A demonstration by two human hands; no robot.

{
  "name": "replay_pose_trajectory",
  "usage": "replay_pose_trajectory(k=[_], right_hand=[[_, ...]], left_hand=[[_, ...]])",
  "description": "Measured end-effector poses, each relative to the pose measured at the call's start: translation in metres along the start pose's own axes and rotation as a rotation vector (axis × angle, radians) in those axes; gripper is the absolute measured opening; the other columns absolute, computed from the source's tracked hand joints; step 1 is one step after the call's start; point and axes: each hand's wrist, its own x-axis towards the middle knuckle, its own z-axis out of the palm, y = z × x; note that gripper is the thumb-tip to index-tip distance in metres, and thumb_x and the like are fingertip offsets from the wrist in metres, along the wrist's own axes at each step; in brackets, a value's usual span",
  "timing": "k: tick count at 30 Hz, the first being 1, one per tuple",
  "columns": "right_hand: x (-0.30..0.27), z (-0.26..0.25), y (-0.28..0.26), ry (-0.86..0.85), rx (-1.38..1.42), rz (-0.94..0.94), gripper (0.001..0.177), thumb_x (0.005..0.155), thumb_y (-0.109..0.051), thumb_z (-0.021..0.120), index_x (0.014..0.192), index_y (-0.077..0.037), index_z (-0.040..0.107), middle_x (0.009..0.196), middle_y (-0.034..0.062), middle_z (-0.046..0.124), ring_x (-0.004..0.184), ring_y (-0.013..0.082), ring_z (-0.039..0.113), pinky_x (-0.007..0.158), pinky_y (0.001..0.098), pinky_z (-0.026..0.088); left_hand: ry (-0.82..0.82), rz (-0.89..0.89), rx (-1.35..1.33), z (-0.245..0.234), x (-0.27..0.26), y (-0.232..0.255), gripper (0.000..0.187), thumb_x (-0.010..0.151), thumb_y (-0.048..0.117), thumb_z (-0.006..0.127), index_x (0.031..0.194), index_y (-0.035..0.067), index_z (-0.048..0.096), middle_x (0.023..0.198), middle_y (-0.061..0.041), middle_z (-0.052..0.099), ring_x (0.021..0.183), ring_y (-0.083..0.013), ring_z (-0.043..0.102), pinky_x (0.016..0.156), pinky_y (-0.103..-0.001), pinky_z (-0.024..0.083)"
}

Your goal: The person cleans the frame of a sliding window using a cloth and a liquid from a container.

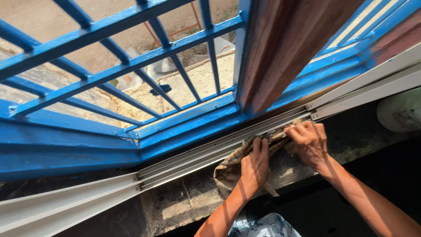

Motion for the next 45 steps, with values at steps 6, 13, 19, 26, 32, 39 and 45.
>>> replay_pose_trajectory(k=[6,13,19,26,32,39,45], right_hand=[[-0.019,0.008,0.058,-0.112,-0.005,0.175,0.022,0.089,-0.008,0.061,0.110,-0.007,0.060,0.098,0.0121,0.063,0.082,0.0318,0.064,0.068,0.0425,0.052],[0.017,-0.036,0.035,-0.083,0.199,0.289,0.038,0.079,-0.002,0.062,0.116,-0.004,0.056,0.083,0.0151,0.062,0.070,0.0398,0.064,0.057,0.0477,0.051],[0.037,-0.031,0.021,-0.176,0.323,0.594,0.021,0.087,-0.008,0.065,0.106,-0.005,0.057,0.074,0.0157,0.065,0.070,0.0374,0.067,0.063,0.0477,0.052],[0.060,-0.014,-0.051,-0.249,0.441,0.686,0.017,0.086,-0.015,0.070,0.098,-0.005,0.063,0.077,0.0129,0.073,0.073,0.0314,0.073,0.068,0.0443,0.056],[0.077,0.005,-0.126,-0.319,0.571,0.697,0.015,0.083,-0.012,0.069,0.094,-0.005,0.061,0.072,0.0132,0.072,0.068,0.0268,0.075,0.063,0.0396,0.057],[0.096,0.037,-0.220,-0.206,0.705,0.538,0.010,0.080,-0.006,0.063,0.089,-0.003,0.061,0.071,0.0134,0.071,0.063,0.0262,0.071,0.060,0.0388,0.056],[0.124,0.093,-0.376,-0.265,0.921,0.349,0.010,0.084,-0.008,0.062,0.094,-0.005,0.064,0.079,0.0127,0.073,0.067,0.0267,0.073,0.059,0.0398,0.057]], left_hand=[[0.059,0.178,-0.146,0.069,0.086,0.056,0.065,0.076,0.008,0.066,0.135,-0.012,0.047,0.139,-0.032,0.046,0.082,-0.0428,0.069,0.069,-0.048,0.058],[0.030,0.064,-0.073,0.069,0.077,0.054,0.047,0.092,0.004,0.056,0.138,0.002,0.051,0.140,-0.024,0.051,0.089,-0.0399,0.071,0.069,-0.049,0.058],[0.018,0.041,-0.112,0.006,0.032,0.035,0.059,0.086,0.006,0.063,0.144,0.011,0.052,0.135,-0.022,0.055,0.086,-0.0410,0.070,0.071,-0.050,0.057],[0.063,-0.034,-0.080,-0.051,-0.030,-0.016,0.067,0.077,0.003,0.067,0.142,0.015,0.055,0.135,-0.014,0.059,0.092,-0.0383,0.071,0.072,-0.048,0.057],[0.042,-0.234,-0.003,-0.086,-0.088,-0.066,0.056,0.089,-0.001,0.060,0.141,0.019,0.056,0.139,-0.008,0.059,0.095,-0.0359,0.071,0.073,-0.046,0.059],[0.184,-0.316,0.031,-0.126,-0.160,-0.110,0.049,0.094,0.008,0.062,0.141,0.016,0.054,0.136,-0.006,0.061,0.104,-0.0307,0.072,0.081,-0.040,0.061],[0.355,-0.461,0.055,-0.145,-0.229,-0.146,0.074,0.087,0.008,0.066,0.154,0.002,0.034,0.145,-0.023,0.046,0.119,-0.0420,0.060,0.086,-0.045,0.058]])
